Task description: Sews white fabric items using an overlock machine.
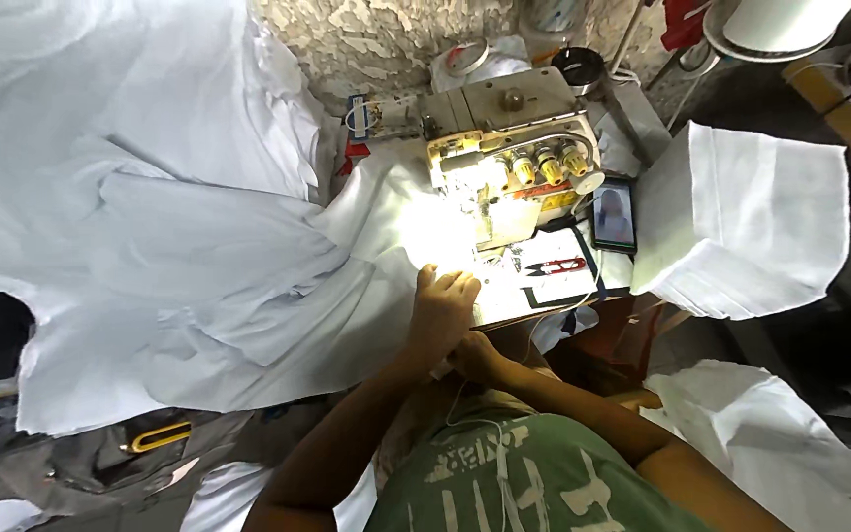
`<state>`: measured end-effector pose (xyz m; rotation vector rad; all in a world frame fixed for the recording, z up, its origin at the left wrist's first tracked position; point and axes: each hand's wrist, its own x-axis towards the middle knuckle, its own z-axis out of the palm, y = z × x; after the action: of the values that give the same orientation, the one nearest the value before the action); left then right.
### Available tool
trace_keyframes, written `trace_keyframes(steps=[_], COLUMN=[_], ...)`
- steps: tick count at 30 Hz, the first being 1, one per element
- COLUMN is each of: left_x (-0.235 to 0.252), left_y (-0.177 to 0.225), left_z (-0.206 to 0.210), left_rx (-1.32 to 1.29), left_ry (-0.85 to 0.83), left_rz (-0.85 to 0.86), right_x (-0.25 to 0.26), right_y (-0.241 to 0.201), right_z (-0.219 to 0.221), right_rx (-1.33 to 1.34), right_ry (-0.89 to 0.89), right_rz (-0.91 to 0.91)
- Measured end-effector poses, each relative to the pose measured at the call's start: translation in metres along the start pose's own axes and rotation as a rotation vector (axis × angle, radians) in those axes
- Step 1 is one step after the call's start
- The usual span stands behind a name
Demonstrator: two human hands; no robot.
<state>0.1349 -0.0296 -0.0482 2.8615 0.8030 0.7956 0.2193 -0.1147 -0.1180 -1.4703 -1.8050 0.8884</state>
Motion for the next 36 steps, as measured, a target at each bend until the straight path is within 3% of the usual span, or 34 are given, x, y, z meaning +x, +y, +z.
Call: trace_keyframes(steps=[10, 14, 19, 21, 24, 29, 36], left_x=[0.034, 0.037, 0.040, 0.047, 0.060, 0.064, 0.023], left_y=[-0.038, -0.051, -0.073, -0.088, -0.101, -0.102, -0.074], left_z=[0.025, 0.030, 0.025, 0.023, 0.017, 0.012, -0.003], left_rx=[0.234, 0.203, 0.005, -0.150, -0.316, -0.275, -0.330], left_ry=[0.120, 0.111, 0.066, 0.086, 0.065, 0.074, 0.191], left_rz=[0.067, 0.036, -0.105, -0.181, -0.316, -0.434, -0.536], right_x=[0.010, 0.006, 0.003, 0.000, -0.003, -0.010, -0.012], right_y=[-0.005, 0.013, 0.027, 0.033, 0.043, 0.070, 0.095], right_z=[-0.012, 0.003, -0.017, -0.039, -0.083, -0.130, -0.130], right_rx=[0.036, 0.026, 0.052, -0.040, -0.305, -0.543, -0.644], right_ry=[-0.154, 0.100, 0.219, 0.274, 0.287, 0.214, 0.332], right_rz=[0.157, -0.039, -0.114, -0.096, 0.073, 0.269, 0.074])
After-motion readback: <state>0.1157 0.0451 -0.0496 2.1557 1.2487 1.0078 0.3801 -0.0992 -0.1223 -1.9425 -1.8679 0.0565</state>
